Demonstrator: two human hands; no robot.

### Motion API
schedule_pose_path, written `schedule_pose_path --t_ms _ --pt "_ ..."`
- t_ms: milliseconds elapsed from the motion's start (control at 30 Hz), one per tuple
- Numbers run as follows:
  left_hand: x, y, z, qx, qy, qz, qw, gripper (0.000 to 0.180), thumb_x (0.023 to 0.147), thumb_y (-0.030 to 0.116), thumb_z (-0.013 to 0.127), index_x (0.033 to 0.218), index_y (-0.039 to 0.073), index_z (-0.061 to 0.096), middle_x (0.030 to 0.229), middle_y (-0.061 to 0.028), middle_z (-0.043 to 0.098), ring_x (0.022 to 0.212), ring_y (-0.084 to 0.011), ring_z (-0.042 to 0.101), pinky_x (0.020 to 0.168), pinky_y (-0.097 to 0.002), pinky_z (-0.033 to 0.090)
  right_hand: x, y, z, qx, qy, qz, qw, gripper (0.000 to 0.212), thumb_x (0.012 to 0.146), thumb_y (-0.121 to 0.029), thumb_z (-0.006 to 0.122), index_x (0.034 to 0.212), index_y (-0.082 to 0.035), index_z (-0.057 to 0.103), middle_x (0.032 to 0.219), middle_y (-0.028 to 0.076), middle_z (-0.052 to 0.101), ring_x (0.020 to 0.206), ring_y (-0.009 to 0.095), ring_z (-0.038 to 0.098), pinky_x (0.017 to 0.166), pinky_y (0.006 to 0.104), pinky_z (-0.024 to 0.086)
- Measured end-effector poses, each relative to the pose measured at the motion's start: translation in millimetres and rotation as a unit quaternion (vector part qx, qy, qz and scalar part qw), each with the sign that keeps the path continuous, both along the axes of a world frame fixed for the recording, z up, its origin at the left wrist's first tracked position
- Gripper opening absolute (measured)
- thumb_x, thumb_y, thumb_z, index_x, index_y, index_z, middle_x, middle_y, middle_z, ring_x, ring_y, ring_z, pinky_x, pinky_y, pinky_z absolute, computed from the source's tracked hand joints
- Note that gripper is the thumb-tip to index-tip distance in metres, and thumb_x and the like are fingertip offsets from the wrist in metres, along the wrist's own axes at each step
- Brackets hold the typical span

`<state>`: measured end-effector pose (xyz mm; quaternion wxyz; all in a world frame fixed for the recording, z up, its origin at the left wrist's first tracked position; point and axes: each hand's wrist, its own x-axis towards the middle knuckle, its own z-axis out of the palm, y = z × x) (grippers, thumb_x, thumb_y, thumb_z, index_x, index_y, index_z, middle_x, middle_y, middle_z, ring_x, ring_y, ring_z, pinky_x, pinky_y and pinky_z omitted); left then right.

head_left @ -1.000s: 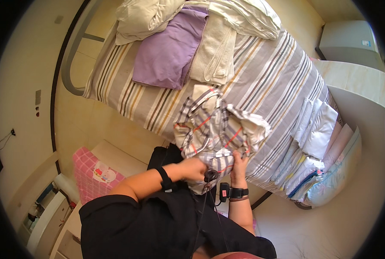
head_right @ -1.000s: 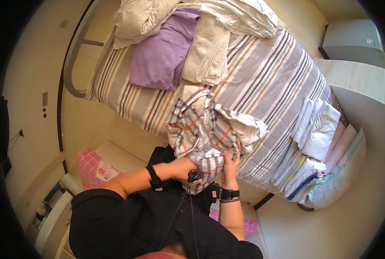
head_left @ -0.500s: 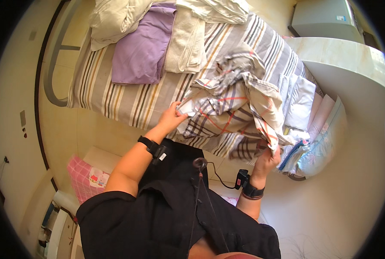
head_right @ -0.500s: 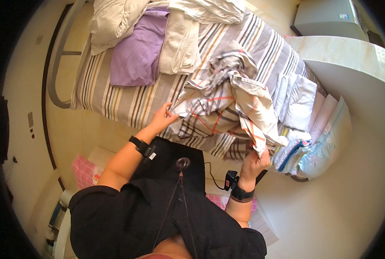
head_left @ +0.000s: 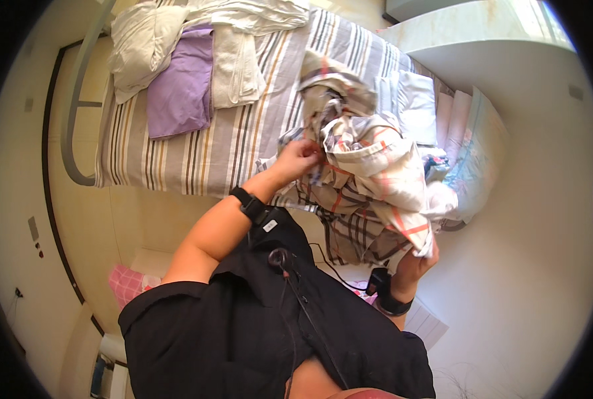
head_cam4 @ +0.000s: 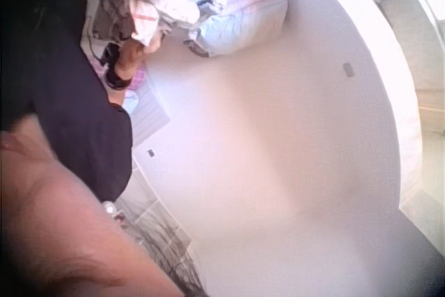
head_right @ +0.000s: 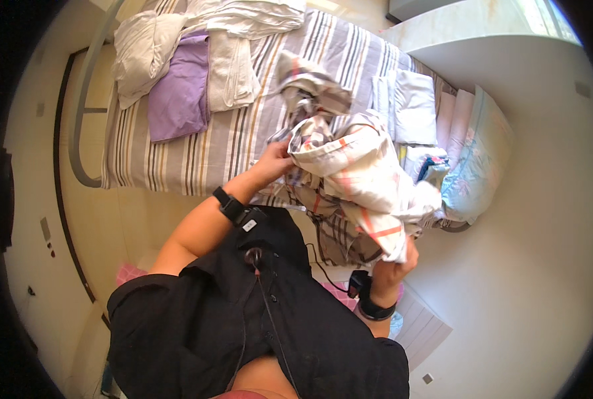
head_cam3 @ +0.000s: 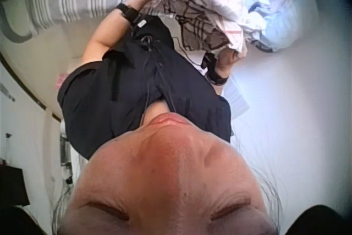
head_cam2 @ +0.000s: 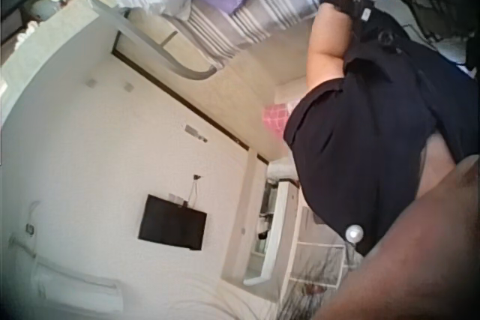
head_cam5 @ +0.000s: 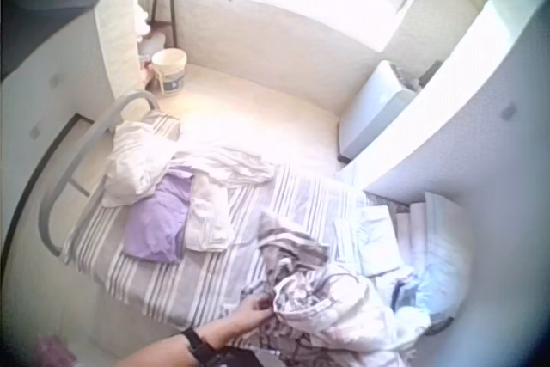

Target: The person folds a white sheet on a bed by hand, moves it to another bed, then picks up and folds a plaid fabric item.

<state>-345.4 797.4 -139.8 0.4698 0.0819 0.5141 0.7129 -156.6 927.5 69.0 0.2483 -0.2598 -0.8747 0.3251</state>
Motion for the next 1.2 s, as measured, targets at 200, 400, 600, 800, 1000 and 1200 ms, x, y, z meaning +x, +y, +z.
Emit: schedule_pose_path --t_ms 200,400,600,800,1000,1200 --pt "-29.3 -55.2 112.5 -0.091 0.32 0.146 0.932 0.01 0.079 0.011 0.055 0.078 0.001 0.055 0.055 -0.0033 0.052 0.047 -0.0076 0.044 0.043 -0.0223 0.034 25.9 57.7 15.2 0.019 -0.082 -0.031 0.996 0.02 0.083 -0.011 0.042 0.083 0.004 0.056 0.057 0.007 0.048 0.049 0.011 0.041 0.046 0.0268 0.033" --pt "-77.6 -100.3 207.9 -0.267 0.661 0.263 0.65 0.014 0.075 0.021 0.062 0.073 0.009 0.056 0.047 -0.0092 0.05 0.04 -0.021 0.049 0.039 -0.0306 0.037 47.1 84.1 4.7 -0.181 -0.062 -0.077 0.978 0.031 0.087 -0.021 0.045 0.074 0.003 0.059 0.054 0.004 0.053 0.048 0.009 0.045 0.045 0.0237 0.036" --pt "-121.6 -203.0 283.1 -0.433 0.795 0.217 0.364 0.033 0.078 0.038 0.054 0.062 0.009 0.05 0.052 -0.0104 0.052 0.048 -0.0292 0.053 0.041 -0.0358 0.04 102.6 129.1 5.8 -0.25 0.085 -0.174 0.949 0.038 0.085 -0.034 0.048 0.07 0.0 0.057 0.05 0.004 0.051 0.044 0.006 0.044 0.042 0.0216 0.035" --pt "-139.0 -280.5 289.0 -0.548 0.751 0.2 0.31 0.038 0.081 0.044 0.045 0.066 0.01 0.051 0.058 -0.0114 0.055 0.055 -0.0316 0.055 0.045 -0.0383 0.042 174.0 203.2 -41.0 0.128 -0.042 -0.226 0.965 0.039 0.086 -0.034 0.045 0.088 0.002 0.06 0.057 0.003 0.053 0.052 0.01 0.042 0.046 0.0261 0.035" --pt "-139.9 -343.0 293.3 -0.698 0.613 0.168 0.331 0.047 0.08 0.053 0.038 0.073 0.01 0.054 0.072 -0.0138 0.059 0.07 -0.034 0.056 0.056 -0.0419 0.043 152.4 198.5 6.3 0.022 0.107 -0.278 0.954 0.033 0.085 -0.026 0.045 0.073 0.001 0.06 0.054 0.001 0.049 0.047 0.009 0.04 0.043 0.0249 0.032" --pt "-127.8 -441.8 331.5 -0.789 0.496 0.212 0.295 0.053 0.078 0.059 0.034 0.079 0.011 0.058 0.082 -0.0116 0.061 0.077 -0.0309 0.057 0.062 -0.0405 0.044 139.0 233.0 -2.0 -0.233 0.158 -0.316 0.906 0.026 0.085 -0.022 0.041 0.076 -0.003 0.057 0.059 0.0 0.049 0.047 0.009 0.041 0.042 0.0212 0.032"
